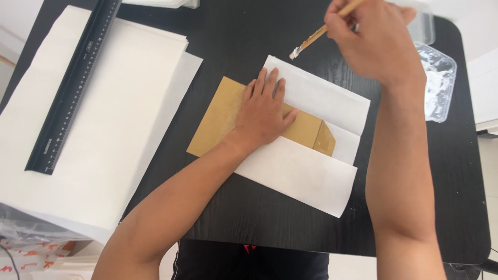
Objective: The person applies white adhesive to the edge of a white sheet of paper using a brush. They then fold the glued edge over a brown cardboard piece and press it down to secure the bond.
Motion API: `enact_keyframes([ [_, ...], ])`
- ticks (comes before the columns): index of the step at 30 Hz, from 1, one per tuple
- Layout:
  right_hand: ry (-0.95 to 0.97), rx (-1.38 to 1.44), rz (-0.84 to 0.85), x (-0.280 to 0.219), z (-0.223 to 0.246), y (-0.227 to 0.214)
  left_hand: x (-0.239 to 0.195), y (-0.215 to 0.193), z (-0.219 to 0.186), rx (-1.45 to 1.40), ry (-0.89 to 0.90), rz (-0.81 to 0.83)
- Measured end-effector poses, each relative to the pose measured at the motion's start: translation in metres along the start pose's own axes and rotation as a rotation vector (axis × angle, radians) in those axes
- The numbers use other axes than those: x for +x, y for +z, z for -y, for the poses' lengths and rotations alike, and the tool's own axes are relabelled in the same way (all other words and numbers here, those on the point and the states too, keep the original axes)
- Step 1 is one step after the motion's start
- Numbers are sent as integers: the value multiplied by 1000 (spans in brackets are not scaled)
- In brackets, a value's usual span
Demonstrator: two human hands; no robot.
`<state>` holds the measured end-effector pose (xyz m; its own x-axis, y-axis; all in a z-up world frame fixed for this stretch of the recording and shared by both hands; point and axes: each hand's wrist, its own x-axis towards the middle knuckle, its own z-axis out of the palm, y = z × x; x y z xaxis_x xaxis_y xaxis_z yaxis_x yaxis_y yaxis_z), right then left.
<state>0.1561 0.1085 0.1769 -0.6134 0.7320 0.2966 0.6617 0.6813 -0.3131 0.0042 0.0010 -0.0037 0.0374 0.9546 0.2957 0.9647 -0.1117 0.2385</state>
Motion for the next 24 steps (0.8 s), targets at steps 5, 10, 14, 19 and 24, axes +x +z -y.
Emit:
enact_keyframes([
  [5, -53, -138, 144, 34, 21, 18, -2, 2, 0, 5, -12, -10],
  [10, -149, -292, 136, 58, 15, 45, -2, 3, 1, -1, -8, -52],
  [14, -168, -276, 125, 64, 23, 61, -2, -1, 0, -5, -15, -6],
  [19, -220, -244, 20, 71, 18, 72, -2, -1, 0, 40, -15, -18],
  [24, -451, -652, -52, 69, -16, 71, -2, 2, 0, 37, -16, -33],
])
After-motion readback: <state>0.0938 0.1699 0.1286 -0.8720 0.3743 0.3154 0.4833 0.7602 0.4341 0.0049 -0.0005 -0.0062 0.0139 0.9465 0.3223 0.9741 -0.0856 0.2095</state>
